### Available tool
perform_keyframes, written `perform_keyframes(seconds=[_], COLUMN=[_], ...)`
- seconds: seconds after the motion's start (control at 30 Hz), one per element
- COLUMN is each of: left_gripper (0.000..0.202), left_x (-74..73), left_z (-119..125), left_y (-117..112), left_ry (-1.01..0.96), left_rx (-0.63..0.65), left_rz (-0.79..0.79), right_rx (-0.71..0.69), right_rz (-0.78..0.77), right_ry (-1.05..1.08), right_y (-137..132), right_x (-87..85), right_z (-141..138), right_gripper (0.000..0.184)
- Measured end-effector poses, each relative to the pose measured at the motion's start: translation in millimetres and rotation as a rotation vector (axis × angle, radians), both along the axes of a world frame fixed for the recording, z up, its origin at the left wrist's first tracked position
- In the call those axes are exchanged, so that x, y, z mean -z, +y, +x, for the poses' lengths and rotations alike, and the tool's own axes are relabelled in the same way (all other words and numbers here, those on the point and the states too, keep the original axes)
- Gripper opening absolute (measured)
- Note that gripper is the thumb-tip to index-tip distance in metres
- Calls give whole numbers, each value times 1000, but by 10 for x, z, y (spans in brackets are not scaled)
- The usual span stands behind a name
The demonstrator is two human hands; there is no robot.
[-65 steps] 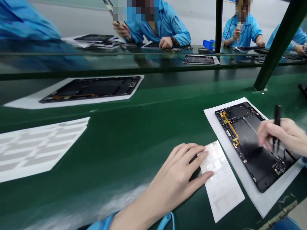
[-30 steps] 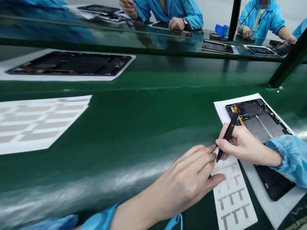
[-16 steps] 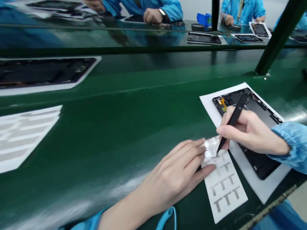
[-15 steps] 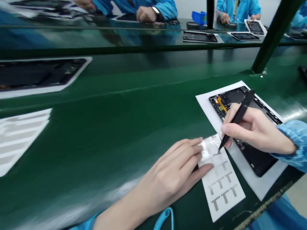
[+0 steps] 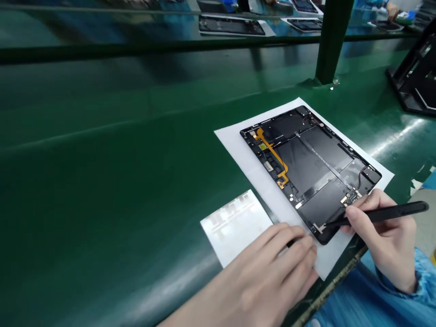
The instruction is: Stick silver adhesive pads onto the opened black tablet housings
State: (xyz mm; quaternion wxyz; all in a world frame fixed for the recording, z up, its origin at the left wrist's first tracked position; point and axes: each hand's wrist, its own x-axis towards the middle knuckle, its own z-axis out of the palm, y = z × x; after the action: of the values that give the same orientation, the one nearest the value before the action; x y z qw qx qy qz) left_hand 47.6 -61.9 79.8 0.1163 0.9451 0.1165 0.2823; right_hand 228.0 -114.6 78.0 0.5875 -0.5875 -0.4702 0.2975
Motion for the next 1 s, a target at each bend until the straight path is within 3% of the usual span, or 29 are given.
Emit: perform_keyframes(seconds=[0.17,0.33,0.53,1.0], left_gripper=[26,29,31,39], left_x=[-66,-67,-9,-30], left_z=[-29,-8,-23,16], left_y=[38,51,32,30], left_ry=[39,31,18,-5], left_rx=[-16,-17,-22,-53], left_rz=[-96,-66,-104,-69], right_rx=[12,-26,8,58], right_rz=[-26,-32,-18,-44], right_ry=[-6,24,-6,-41], right_y=[9,-15,-21,-26], right_x=[-1,-13,-1,-8], right_z=[-30,-70,-85,-92], right_gripper=[21,21,22,24])
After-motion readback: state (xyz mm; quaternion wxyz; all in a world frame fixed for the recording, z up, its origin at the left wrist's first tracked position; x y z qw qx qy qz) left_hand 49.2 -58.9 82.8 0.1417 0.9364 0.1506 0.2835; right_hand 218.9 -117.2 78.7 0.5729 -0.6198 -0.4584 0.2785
